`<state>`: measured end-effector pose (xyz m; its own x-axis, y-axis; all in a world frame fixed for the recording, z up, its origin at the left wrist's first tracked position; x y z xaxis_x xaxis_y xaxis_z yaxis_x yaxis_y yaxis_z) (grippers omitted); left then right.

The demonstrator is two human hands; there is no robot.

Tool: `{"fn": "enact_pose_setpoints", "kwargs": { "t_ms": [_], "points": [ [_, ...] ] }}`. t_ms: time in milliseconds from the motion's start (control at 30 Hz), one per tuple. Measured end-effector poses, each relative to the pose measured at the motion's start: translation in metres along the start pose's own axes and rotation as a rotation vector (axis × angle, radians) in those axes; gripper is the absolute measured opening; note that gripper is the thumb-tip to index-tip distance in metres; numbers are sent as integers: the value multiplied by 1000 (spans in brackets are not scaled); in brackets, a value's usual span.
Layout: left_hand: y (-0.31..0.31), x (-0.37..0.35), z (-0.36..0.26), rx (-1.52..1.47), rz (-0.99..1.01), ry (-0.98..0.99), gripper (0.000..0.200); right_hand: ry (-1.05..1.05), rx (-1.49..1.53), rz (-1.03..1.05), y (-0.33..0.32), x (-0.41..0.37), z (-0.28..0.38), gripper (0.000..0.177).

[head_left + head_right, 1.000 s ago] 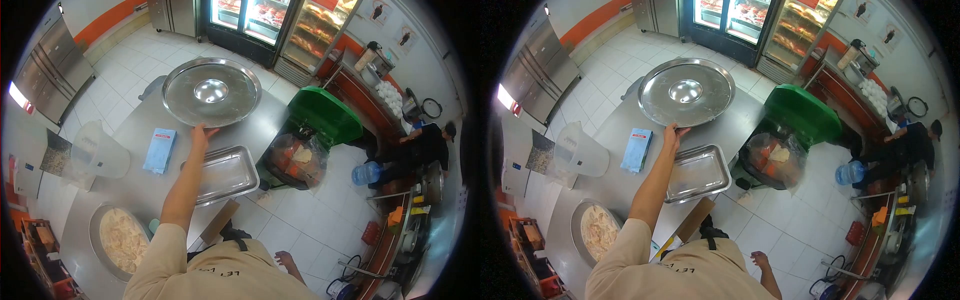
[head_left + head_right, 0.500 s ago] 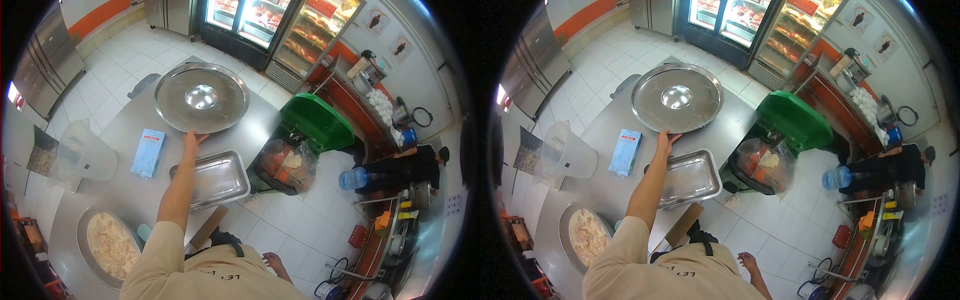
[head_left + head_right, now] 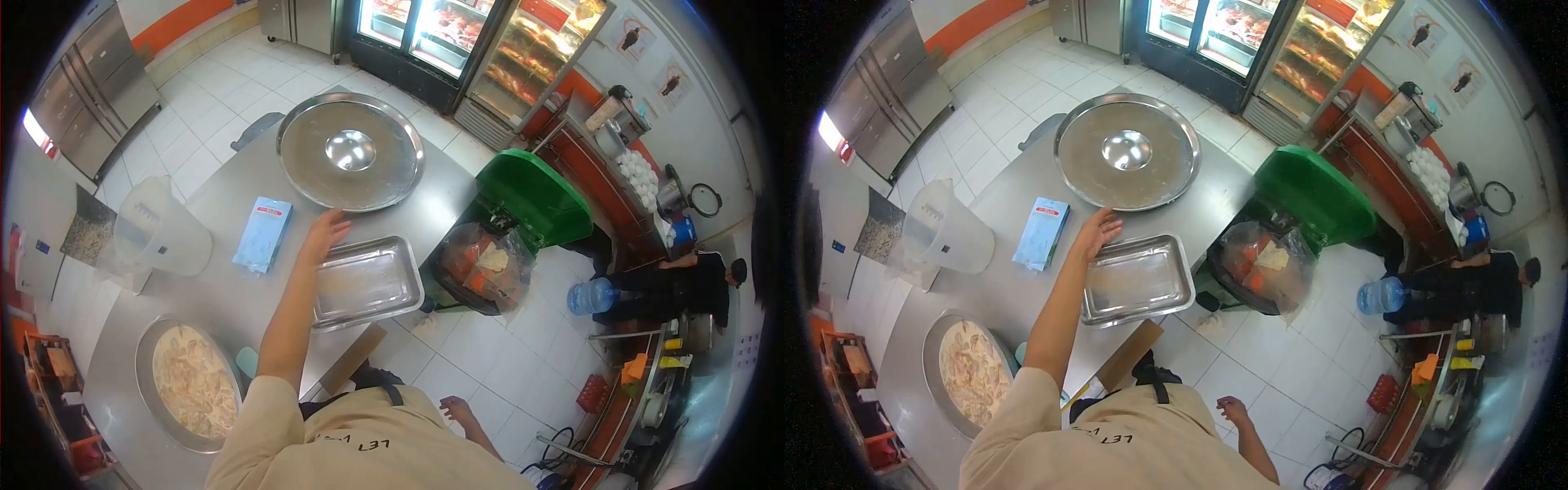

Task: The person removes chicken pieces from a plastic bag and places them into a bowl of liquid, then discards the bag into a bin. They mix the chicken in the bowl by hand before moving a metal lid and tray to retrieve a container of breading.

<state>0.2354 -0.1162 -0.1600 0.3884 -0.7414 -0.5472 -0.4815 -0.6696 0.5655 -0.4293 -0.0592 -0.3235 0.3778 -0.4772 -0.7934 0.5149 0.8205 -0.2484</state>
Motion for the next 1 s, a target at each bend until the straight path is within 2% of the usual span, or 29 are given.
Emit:
{"fn": "enact_pose_setpoints", "kwargs": {
  "t_ms": [100, 167, 233, 367, 400, 467, 500, 533, 600, 667, 700, 733, 800, 833, 900, 967, 1000],
  "points": [
    [13, -63, -1, 29, 39, 92, 64, -28, -104, 32, -9, 12, 14, 29],
    [33, -135, -4, 106, 16, 228, 56, -30, -117, 42, -15, 20, 22, 29],
    [38, -197, 12, 116, 10, 241, 46, -50, -222, 78, -19, 30, 38, 28],
    [9, -288, 98, 52, -21, 48, 33, -113, -347, 150, -19, 49, 75, 28],
    [-5, -311, 115, 28, -59, 51, 33, -172, -373, 189, -18, 61, 78, 29],
    [-30, -352, 166, 187, -135, -143, 29, -234, -406, 163, -12, 62, 114, 28],
    [-51, -372, 186, 137, -195, -135, 29, -252, -351, 192, -9, 80, 109, 26],
    [-75, -389, 218, 254, -237, -219, 29, -314, -354, 179, 3, 58, 147, 27],
    [-108, -432, 258, 559, -371, -332, 32, -333, -343, 184, 20, 62, 155, 30],
    [-147, -474, 285, 915, -616, -158, 27, -328, -433, 266, 46, 68, 149, 31],
    [-174, -493, 317, 893, -672, -158, 25, -356, -394, 328, 63, 73, 141, 31],
    [-188, -521, 332, 749, -759, -102, 24, -372, -351, 386, 77, 70, 128, 32],
    [-236, -571, 409, 308, -819, -176, 27, -333, -487, 457, 112, 53, 110, 28],
    [-249, -601, 447, 271, -851, -177, 27, -313, -570, 470, 130, 42, 104, 24],
    [-293, -680, 548, -249, -1122, -146, 30, -292, -622, 535, 164, 26, 86, 20],
    [-310, -761, 664, -324, -1342, -222, 33, -349, -655, 630, 192, 11, 64, 21],
    [-301, -798, 716, -453, -1377, -258, 33, -353, -673, 640, 204, 1, 58, 21]
  ]
}}
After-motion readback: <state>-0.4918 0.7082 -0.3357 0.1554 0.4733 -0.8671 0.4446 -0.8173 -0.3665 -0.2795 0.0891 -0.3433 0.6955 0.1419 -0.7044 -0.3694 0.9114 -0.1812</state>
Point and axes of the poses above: each hand's wrist, its own x-axis towards the middle knuckle, its own y-axis out of the palm, z = x × y, the point moved 9 cm from there along x, towards the middle knuckle, and after that the axes turned 13 degrees about -y, right-handed, at the moved point
